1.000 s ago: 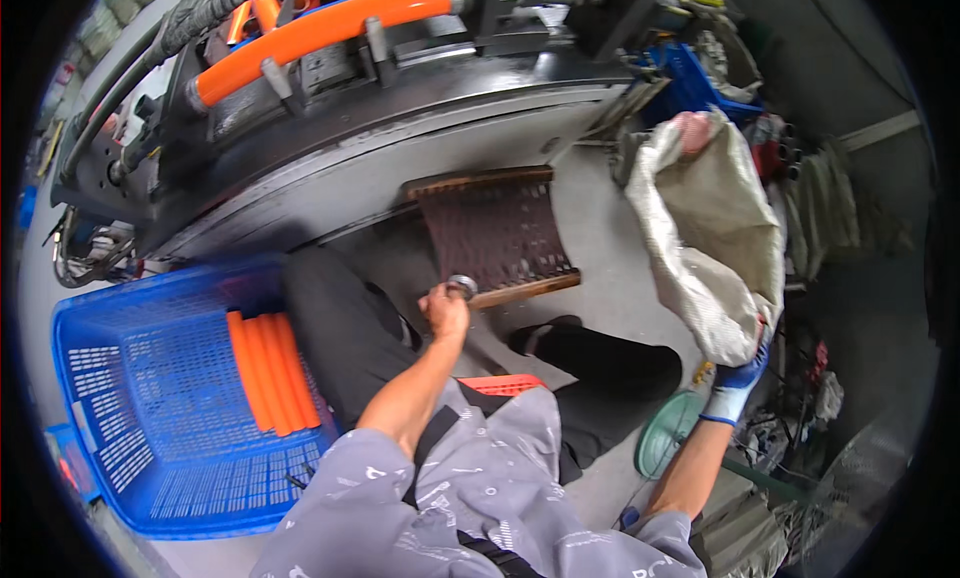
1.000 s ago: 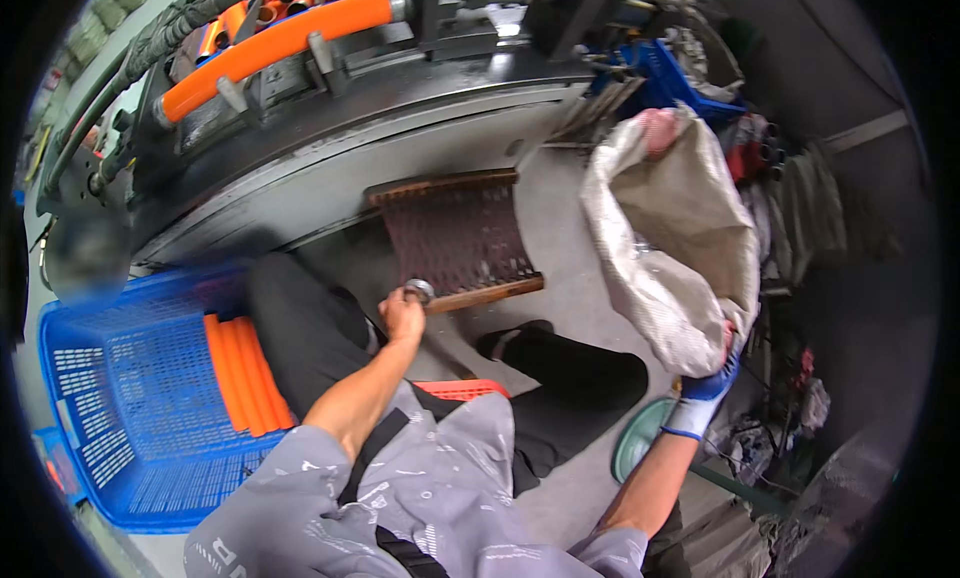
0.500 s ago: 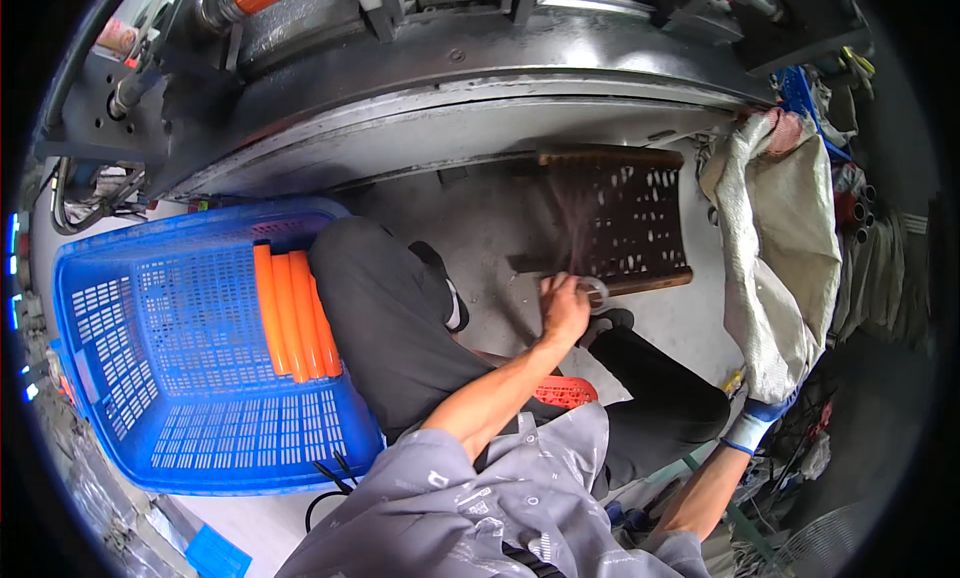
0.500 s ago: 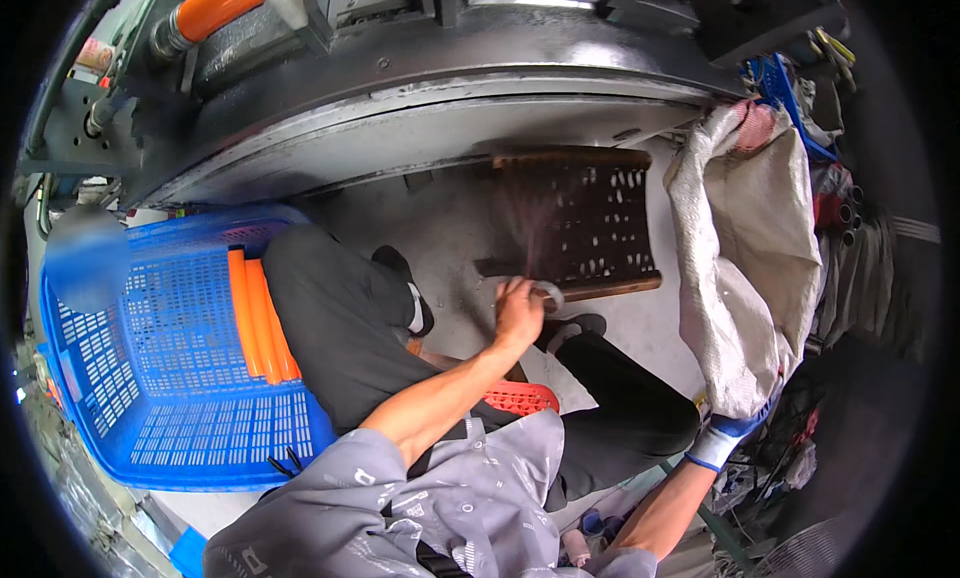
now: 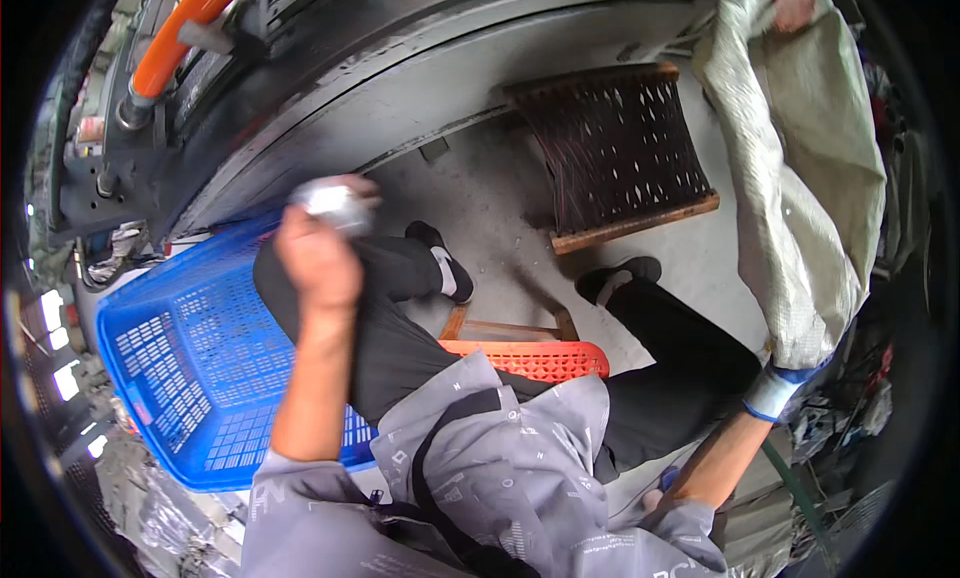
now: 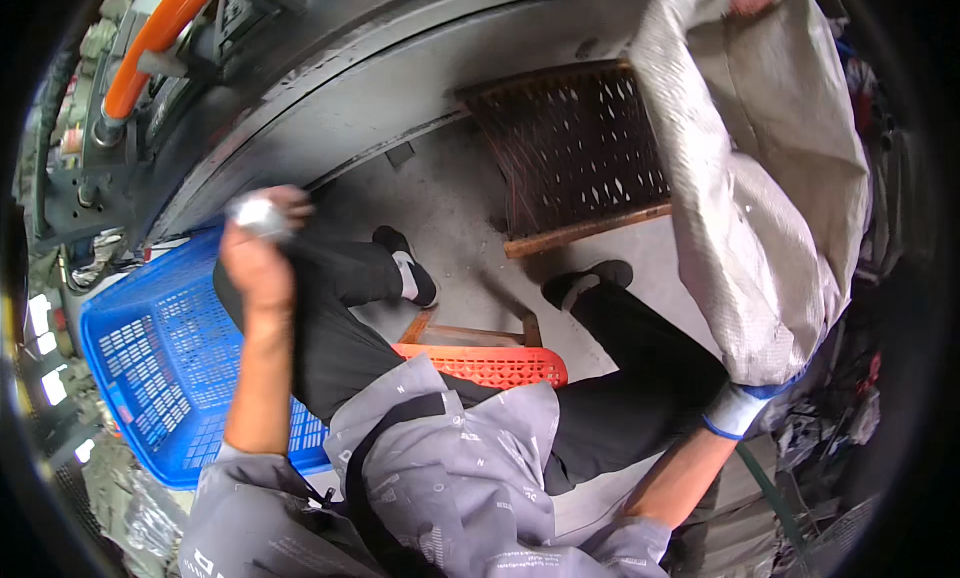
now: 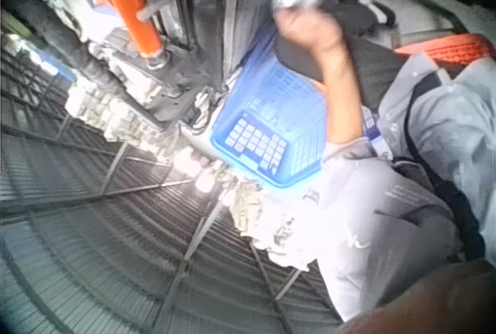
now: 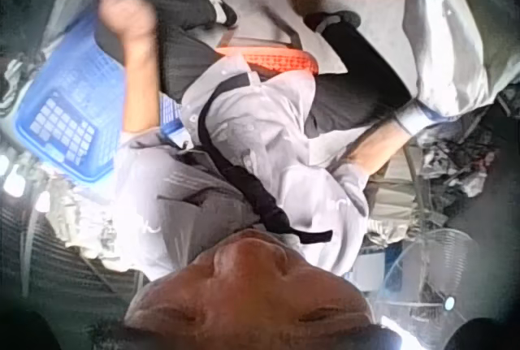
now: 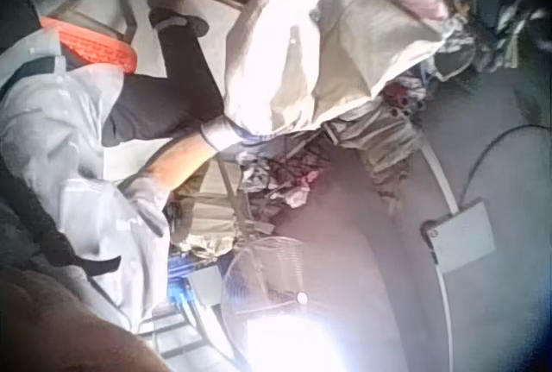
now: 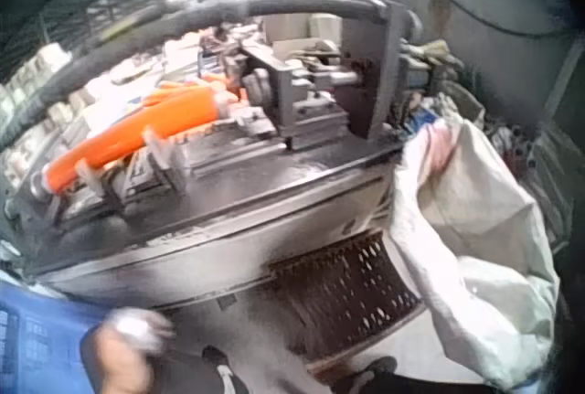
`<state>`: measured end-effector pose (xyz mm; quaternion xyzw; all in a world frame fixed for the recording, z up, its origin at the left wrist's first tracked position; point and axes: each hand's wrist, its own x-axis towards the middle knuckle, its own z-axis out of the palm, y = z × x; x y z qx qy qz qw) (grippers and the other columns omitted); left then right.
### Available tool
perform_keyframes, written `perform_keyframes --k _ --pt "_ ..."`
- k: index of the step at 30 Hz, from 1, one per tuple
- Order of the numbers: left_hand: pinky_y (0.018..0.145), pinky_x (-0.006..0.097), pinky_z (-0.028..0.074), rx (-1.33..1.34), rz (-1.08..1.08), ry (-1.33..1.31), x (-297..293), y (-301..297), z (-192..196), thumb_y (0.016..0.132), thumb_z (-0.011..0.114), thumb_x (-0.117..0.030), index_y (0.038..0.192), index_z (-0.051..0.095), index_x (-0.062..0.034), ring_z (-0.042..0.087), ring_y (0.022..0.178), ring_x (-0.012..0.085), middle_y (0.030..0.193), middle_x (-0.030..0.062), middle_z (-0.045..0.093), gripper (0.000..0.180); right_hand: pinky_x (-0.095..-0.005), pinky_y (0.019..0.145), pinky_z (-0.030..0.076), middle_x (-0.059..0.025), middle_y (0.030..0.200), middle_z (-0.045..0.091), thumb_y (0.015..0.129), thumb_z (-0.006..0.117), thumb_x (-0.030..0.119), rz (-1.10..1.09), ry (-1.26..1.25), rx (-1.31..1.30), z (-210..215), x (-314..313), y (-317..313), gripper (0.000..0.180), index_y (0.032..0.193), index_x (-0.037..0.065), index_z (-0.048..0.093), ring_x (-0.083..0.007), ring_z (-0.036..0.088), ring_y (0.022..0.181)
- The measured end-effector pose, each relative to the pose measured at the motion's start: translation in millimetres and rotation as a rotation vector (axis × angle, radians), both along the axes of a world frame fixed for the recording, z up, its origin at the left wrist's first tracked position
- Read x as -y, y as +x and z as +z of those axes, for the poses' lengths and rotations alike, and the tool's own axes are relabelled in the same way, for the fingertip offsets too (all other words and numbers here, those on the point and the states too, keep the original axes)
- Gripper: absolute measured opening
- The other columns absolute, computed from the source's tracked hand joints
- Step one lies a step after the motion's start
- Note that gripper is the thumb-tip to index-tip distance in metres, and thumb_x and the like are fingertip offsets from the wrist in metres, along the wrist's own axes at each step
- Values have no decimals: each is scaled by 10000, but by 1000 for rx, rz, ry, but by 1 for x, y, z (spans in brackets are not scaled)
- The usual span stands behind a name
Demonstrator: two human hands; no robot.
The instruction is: The person fits metal rings onto orange tubes and processes them using a machine. Afterwards, the person removes their gloves and unbuckles a harness strap.
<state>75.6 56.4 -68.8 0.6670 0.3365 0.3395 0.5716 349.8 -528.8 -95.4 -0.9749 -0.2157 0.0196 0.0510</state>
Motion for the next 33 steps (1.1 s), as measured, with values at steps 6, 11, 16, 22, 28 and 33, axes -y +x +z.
perform_keyframes --k 6,11,16,22,28,33 --pt "631 283 456 -235 291 102 -41 -99 17 1004 406 -403 855 635 -29 599 679 150 816 80 665 464 -377 1000 418 -145 1336 519 973 472 195 -102 1081 152 -23 -140 -13 434 1354 -12 458 -231 528 1164" --pt "543 236 392 -388 327 -98 -64 -121 -19 986 482 -330 866 629 -100 529 602 80 712 -9 605 299 -366 991 419 -127 1314 526 970 475 240 28 1277 29 -63 -187 29 447 1347 -1 468 -220 526 1146" --pt "529 245 376 -506 312 -77 -82 -124 -54 979 479 -341 863 627 -56 507 586 76 710 7 606 341 -354 982 420 -108 1293 532 968 478 284 127 1340 -84 -77 -249 38 461 1339 11 477 -209 524 1128" --pt "530 252 399 -596 424 -70 -68 -160 -83 978 463 -324 827 604 -42 522 564 104 697 29 585 350 -340 972 422 -85 1267 540 964 481 337 127 1364 -115 -110 -301 71 481 1331 25 489 -196 522 1106" --pt "542 263 433 -703 522 -92 -67 -166 -80 986 461 -308 802 593 -45 528 582 109 705 33 579 347 -326 961 423 -63 1242 548 961 485 391 146 1430 -144 -111 -354 66 504 1322 39 500 -182 519 1084" --pt "554 270 453 -768 512 -100 -66 -153 -81 982 475 -286 804 606 -31 534 602 111 704 31 575 338 -315 952 424 -44 1220 554 958 488 435 199 1498 -197 -135 -382 99 525 1314 51 510 -171 517 1066"
